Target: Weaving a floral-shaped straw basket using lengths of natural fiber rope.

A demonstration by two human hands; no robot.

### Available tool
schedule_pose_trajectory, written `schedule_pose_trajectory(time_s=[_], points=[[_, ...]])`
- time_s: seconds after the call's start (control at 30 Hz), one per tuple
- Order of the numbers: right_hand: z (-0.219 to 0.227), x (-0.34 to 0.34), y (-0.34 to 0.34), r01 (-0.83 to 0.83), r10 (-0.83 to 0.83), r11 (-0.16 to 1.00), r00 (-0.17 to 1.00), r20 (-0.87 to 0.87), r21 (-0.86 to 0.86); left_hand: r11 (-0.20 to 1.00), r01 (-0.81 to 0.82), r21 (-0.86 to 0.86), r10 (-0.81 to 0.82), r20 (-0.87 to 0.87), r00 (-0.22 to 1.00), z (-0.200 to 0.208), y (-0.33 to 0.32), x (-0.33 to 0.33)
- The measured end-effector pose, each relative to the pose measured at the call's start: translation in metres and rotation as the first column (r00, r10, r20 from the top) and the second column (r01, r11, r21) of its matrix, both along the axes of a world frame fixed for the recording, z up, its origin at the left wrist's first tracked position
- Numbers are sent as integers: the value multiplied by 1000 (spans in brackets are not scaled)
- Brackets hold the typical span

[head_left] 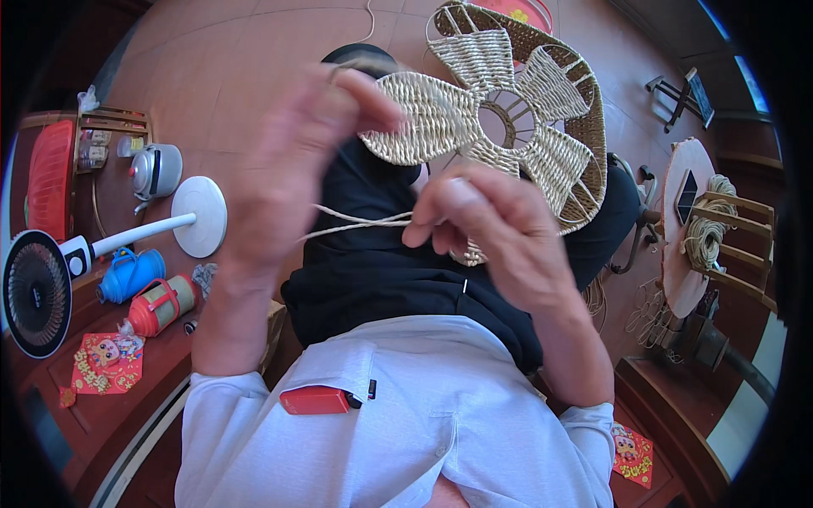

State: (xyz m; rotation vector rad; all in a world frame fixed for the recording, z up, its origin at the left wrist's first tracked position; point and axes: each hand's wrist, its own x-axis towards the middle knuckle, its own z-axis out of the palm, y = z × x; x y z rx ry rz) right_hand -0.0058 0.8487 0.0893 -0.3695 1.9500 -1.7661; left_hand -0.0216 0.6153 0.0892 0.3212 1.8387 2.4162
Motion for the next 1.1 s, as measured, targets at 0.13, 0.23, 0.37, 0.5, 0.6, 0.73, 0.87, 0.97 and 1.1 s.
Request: schedule_pose_trajectory(time_s=[0.13,0.23,0.37,0.5,0.6,0.73,0.87,0.97,1.1], points=[[38,-36,63,250,-245,874,967,66,-418,939,343,18,-338,222,915,-57,7,15],[47,-74,129,383,-426,757,904,45,-529,994,100,52,-107,152,983,-82,-66,-4],[18,-74,168,643,-636,708,760,131,-293,942,-331,61,306,255,917,-104,-176,-22],[-24,-27,119,464,-469,883,879,-84,-77,904,-427,11,406,287,868,-120,-209,-17],[-38,14,66,234,-173,906,965,-196,352,878,-444,-182,478,259,839,-124,-202,-7],[-57,29,15,254,111,750,861,-495,610,870,-414,-269,480,266,836,-124,-200,-3],[-67,27,2,326,62,710,854,-516,625,875,-423,-234,477,280,833,-127,-201,-2],[-74,24,-4,390,42,708,809,-586,588,882,-420,-216,467,266,843,-131,-192,-2],[-83,23,-10,449,20,708,758,-651,545,887,-407,-219,457,287,842,-128,-183,-3]])
